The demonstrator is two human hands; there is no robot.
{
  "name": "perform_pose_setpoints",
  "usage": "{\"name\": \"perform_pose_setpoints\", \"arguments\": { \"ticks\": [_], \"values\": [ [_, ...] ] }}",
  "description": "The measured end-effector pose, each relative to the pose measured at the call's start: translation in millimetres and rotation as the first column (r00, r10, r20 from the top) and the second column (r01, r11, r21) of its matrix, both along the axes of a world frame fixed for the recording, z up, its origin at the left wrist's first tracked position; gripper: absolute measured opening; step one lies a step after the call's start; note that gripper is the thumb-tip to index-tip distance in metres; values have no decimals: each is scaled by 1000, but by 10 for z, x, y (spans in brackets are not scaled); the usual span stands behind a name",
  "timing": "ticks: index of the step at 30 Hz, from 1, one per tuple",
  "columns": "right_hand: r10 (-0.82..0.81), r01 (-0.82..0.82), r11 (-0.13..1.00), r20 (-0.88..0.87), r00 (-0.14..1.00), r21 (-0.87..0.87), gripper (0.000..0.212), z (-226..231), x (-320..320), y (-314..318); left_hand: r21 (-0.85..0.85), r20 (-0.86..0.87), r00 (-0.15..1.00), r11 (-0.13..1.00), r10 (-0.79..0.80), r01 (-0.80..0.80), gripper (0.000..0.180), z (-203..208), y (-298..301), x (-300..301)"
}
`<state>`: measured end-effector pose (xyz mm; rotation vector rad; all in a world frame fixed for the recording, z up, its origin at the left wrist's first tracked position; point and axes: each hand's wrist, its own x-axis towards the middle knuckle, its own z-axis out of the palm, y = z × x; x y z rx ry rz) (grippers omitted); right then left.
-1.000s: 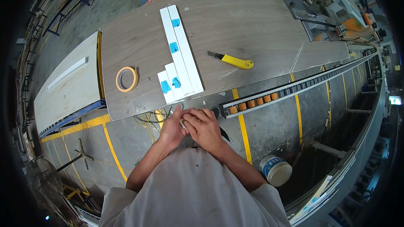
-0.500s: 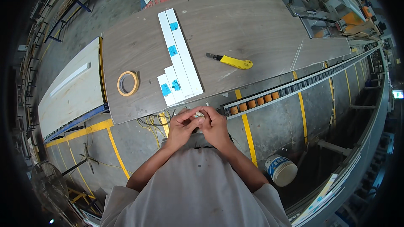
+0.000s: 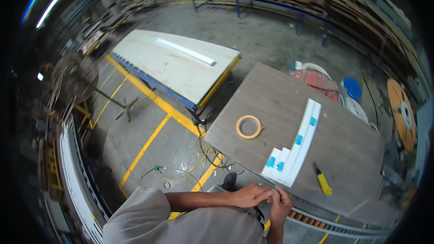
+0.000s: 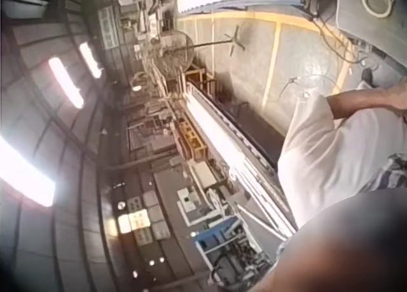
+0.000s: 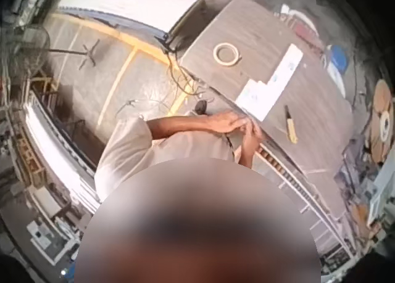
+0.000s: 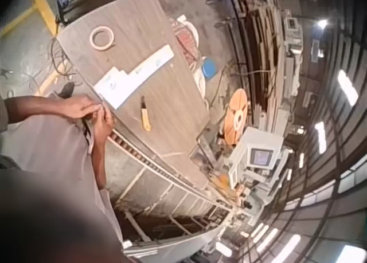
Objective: Assembling furniture components by applying masking tape and plastic profiles to panels.
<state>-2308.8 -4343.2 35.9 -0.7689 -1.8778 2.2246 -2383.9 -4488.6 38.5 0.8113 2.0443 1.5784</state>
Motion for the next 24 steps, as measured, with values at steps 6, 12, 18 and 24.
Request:
{"name": "perform_pose_setpoints", "arguments": {
  "ticks": [6,12,18,24],
  "values": [
    [13,27,952,-129,992,305,34,-228,-300,122,69,65,994,994,-91,86,34,-11,9,-60],
    [238,-230,965,52,970,-129,30,-75,-430,105,88,-175,977,990,122,-107,36,59,-102,-201],
    [344,-431,715,260,902,550,30,300,-499,402,33,-214,953,976,216,-214,20,16,-186,-217],
    [-69,126,-140,-136,988,982,41,-354,-372,1833,35,-197,868,888,456,-458,20,0,-319,-444]
  ]
}}
